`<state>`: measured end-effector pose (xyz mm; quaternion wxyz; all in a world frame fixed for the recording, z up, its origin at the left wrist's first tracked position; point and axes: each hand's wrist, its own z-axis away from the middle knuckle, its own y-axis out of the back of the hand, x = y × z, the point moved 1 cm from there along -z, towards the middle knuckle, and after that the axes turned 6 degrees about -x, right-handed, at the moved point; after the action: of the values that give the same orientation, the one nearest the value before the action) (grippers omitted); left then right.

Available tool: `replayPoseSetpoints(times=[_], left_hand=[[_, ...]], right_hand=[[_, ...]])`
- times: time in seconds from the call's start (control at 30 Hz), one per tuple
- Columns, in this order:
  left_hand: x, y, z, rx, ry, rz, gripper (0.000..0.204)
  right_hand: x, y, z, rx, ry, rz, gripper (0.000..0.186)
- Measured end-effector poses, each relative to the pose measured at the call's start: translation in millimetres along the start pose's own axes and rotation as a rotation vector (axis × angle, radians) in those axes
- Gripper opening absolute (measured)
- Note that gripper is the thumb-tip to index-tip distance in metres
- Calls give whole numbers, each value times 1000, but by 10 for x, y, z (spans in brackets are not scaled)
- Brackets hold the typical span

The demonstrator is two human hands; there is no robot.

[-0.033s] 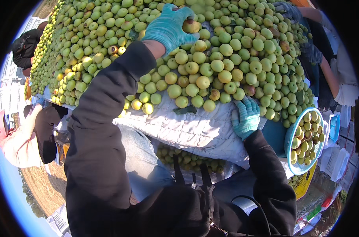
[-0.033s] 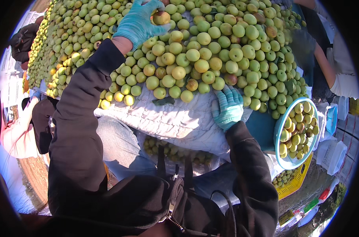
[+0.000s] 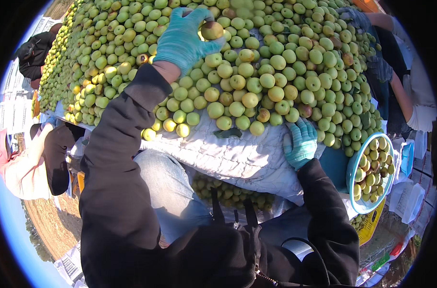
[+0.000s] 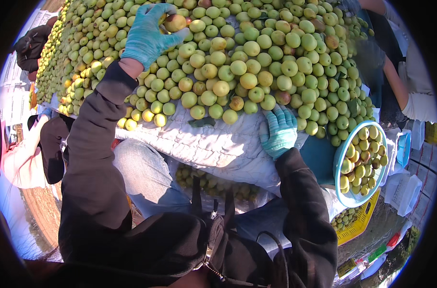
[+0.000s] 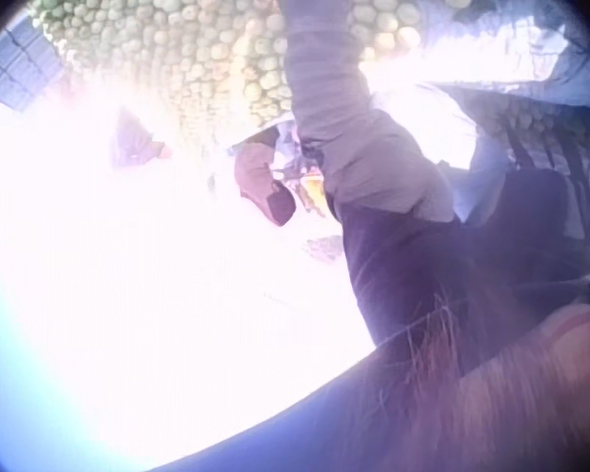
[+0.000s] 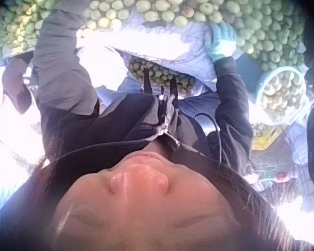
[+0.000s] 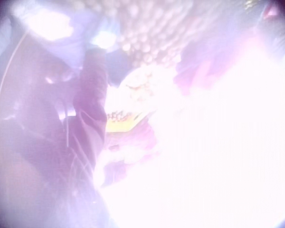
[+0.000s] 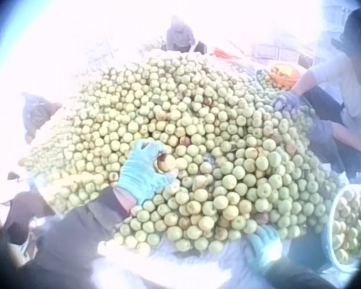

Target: The person sits on the ground and sorts green plums by hand, picking them from a large pile on a white tarp and placing them into a white sack. The person wears gloves and handles the plums one by one or in small handfuls.

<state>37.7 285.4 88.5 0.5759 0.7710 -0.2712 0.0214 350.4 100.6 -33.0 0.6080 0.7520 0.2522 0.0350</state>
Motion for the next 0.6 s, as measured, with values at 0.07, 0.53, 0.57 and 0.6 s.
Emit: replayPoseSetpoints(times=[0.07, 0.53, 0.57, 0.6], left_hand=[[-544, 667, 705, 313, -68, -152, 50], [-2193, 3183, 5789, 72, 1665, -730, 37], [-2262, 3051, 5707, 159, 1742, -584, 34], [-2255, 2849, 5543, 99, 1434, -597, 29]], right_hand=[[2, -23, 17, -6, -11, 14, 38], [27, -116, 64, -35, 13, 97, 39], [22, -114, 60, -32, 13, 92, 39], [18, -113, 58, -35, 11, 92, 39]])
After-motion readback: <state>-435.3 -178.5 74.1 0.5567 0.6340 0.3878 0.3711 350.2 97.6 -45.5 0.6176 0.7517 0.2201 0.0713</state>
